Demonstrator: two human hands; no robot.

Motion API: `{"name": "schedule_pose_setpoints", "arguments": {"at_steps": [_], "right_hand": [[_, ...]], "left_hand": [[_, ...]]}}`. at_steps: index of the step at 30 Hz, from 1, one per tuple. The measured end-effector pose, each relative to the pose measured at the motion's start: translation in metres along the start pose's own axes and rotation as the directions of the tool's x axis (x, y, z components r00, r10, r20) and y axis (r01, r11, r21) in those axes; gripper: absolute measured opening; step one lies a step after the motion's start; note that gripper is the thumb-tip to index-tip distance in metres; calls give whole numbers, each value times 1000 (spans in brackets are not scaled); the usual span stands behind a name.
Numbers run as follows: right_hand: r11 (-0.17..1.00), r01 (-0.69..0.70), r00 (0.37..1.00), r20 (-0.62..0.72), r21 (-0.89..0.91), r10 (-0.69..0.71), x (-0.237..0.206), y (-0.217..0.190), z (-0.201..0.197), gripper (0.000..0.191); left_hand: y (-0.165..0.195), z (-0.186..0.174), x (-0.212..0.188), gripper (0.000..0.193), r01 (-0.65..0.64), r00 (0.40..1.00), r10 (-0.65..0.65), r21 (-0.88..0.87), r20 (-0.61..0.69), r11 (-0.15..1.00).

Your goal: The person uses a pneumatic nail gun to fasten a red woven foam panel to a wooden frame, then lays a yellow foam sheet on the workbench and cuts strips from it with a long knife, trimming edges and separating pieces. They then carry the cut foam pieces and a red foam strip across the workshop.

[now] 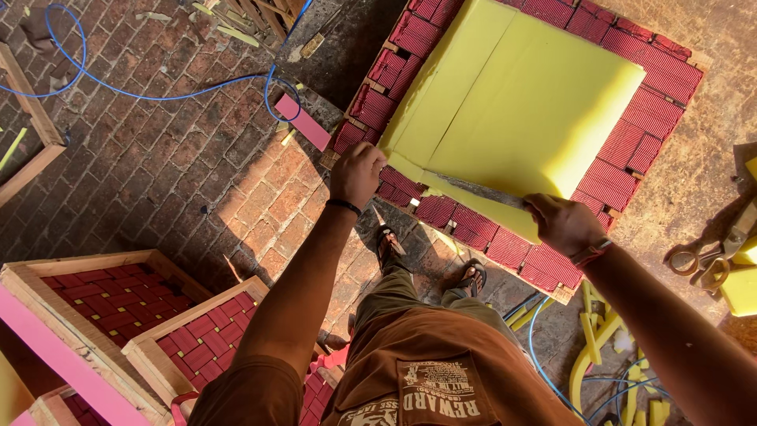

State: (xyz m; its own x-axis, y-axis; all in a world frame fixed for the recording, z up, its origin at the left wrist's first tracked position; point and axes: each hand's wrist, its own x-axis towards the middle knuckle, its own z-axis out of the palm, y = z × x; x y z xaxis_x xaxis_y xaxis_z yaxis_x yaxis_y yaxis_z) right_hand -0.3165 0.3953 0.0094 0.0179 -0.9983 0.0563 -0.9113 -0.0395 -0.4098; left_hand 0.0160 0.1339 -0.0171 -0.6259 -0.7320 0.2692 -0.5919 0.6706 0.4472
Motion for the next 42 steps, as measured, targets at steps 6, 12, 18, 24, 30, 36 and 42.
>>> {"name": "schedule_pose_setpoints", "arguments": {"at_steps": [6, 12, 18, 24, 30, 36, 42], "right_hand": [[999, -37, 999, 17, -29, 37, 22, -10, 31, 22], [991, -114, 993, 22, -69, 116, -72, 21, -40, 17], [912, -411, 891, 222, 17, 397, -54, 3, -15, 30], [892, -383, 861, 257, -238, 439, -140, 38, -57, 26], [884, -453, 843, 267, -117, 468, -136, 38, -32, 30], [899, -382, 913, 62, -215, 403, -214, 68, -58, 25], [907, -420, 907, -16, 26, 421, -216, 82, -20, 22]], "left_hand": [[50, 3, 10, 11, -134, 990, 138, -142, 20, 981], [81, 6, 11, 20, -46, 987, 49, -24, 156, 999], [127, 31, 5, 21, -7, 976, 32, -116, 217, 993], [131, 30, -9, 33, 11, 972, 13, -104, 236, 995], [146, 44, -39, 48, -98, 983, 105, -54, 149, 994], [143, 49, -57, 22, -43, 988, 36, 43, 152, 998], [127, 20, -79, 2, 142, 894, -129, 1, 428, 990]]}}
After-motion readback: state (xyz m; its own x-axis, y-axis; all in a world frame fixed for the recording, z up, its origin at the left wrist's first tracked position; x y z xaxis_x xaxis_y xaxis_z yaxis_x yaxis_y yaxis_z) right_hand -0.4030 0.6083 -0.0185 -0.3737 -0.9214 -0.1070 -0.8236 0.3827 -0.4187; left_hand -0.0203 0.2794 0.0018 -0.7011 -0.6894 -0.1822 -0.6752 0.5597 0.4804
